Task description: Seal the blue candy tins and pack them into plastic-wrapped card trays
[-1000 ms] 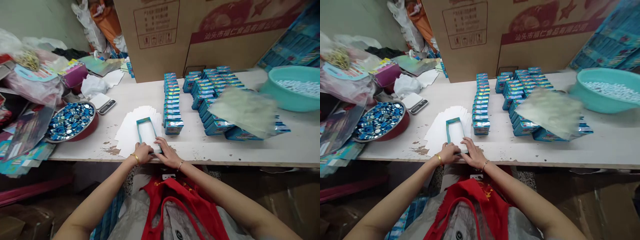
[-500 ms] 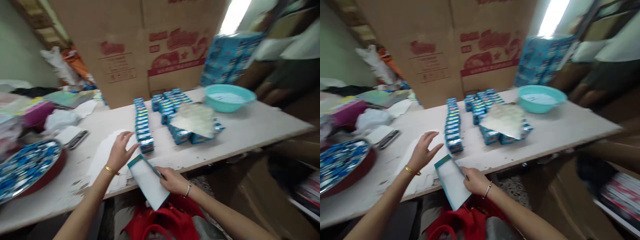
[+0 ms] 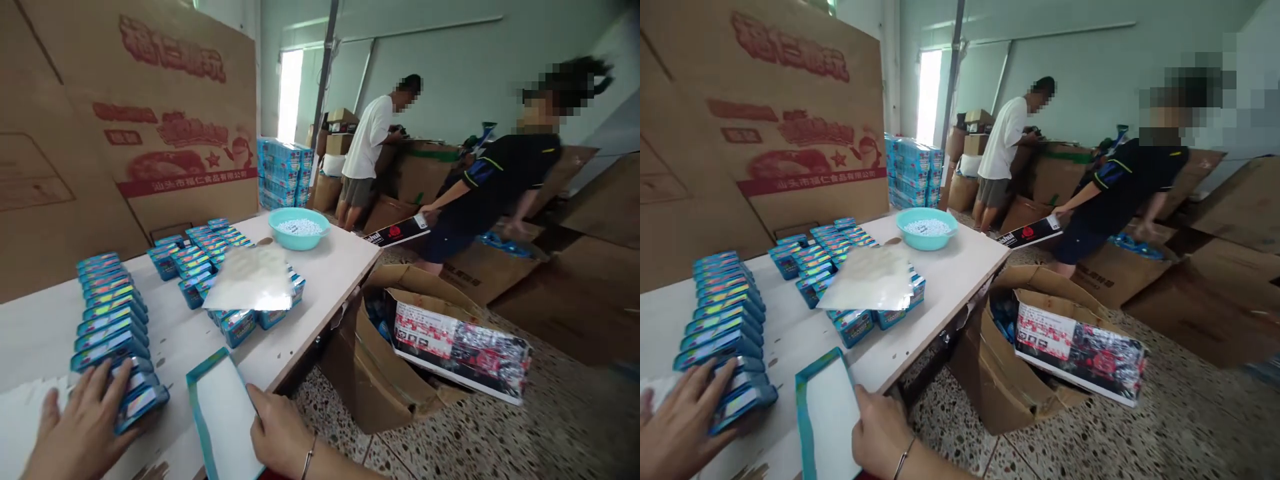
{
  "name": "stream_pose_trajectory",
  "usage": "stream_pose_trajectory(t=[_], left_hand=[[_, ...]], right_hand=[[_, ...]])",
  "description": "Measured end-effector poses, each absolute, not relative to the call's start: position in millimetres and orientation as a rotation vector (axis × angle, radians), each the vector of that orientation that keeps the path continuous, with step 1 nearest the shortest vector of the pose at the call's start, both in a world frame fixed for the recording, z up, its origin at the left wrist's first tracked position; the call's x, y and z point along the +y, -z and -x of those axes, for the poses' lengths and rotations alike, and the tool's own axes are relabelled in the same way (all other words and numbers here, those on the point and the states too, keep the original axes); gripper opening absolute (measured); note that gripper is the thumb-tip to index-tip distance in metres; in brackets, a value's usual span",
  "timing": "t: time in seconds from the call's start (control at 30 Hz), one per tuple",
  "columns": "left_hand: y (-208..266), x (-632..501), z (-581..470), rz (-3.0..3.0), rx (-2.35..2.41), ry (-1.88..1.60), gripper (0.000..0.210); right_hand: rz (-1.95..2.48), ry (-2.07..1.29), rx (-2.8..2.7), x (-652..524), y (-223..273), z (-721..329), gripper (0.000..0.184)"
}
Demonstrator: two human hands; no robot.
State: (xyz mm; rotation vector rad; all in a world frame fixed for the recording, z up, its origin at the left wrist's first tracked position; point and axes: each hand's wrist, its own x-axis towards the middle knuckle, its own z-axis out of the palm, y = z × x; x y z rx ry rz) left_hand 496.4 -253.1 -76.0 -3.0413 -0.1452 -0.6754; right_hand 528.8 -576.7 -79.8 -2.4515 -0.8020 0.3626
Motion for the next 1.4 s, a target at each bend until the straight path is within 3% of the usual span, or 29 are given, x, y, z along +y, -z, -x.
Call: stream_pose_trajectory(t=[0.1,0.2,0.33,0.47,0.6,0.77,1.0,1.27,1.4], left_hand=[[47.1,-275.6,-482.8,3.146,-0.189,0.382,0.074],[21.5,-282.3,-474.4,3.226,-0.444,0.266,0.091],[-4.1,-280.3,-456.0,3.325,-0.693,0.498,0.106],[-19.8,-301.5,-449.4,3.542,-0.434,0.499,0.108],[-11.7,-333.3,-467.2,3.57,-0.136,0.108,0.105],[-8.7,-361.8,-490.5,3.321,-0.062,-0.137,0.099],[-1.4,-350.2,-511.1,3.363,0.083,-0.244,0.104],[31.3,-343.0,-518.0,3.133,0.073,-0.136,0.097],[28.1,-337.8,-523.3,3.149,0.11,-0.262,0.114]], right_hand=[[2.457,-0.411,-0.786,-561.5,83.9,-522.3,0.071],[2.498,-0.45,-0.751,-553.6,87.6,-517.5,0.068],[2.493,-0.487,-0.831,-543.9,93.7,-513.9,0.066],[2.48,-0.515,-0.876,-533.6,91.4,-510.6,0.065],[2.502,-0.5,-0.838,-527.0,94.0,-511.2,0.065],[2.467,-0.509,-0.8,-526.9,102.3,-510.7,0.065],[2.415,-0.506,-0.758,-527.0,107.4,-513.0,0.065],[2.382,-0.495,-0.842,-520.0,110.2,-516.8,0.064],[2.419,-0.489,-0.861,-519.2,106.7,-524.6,0.063]])
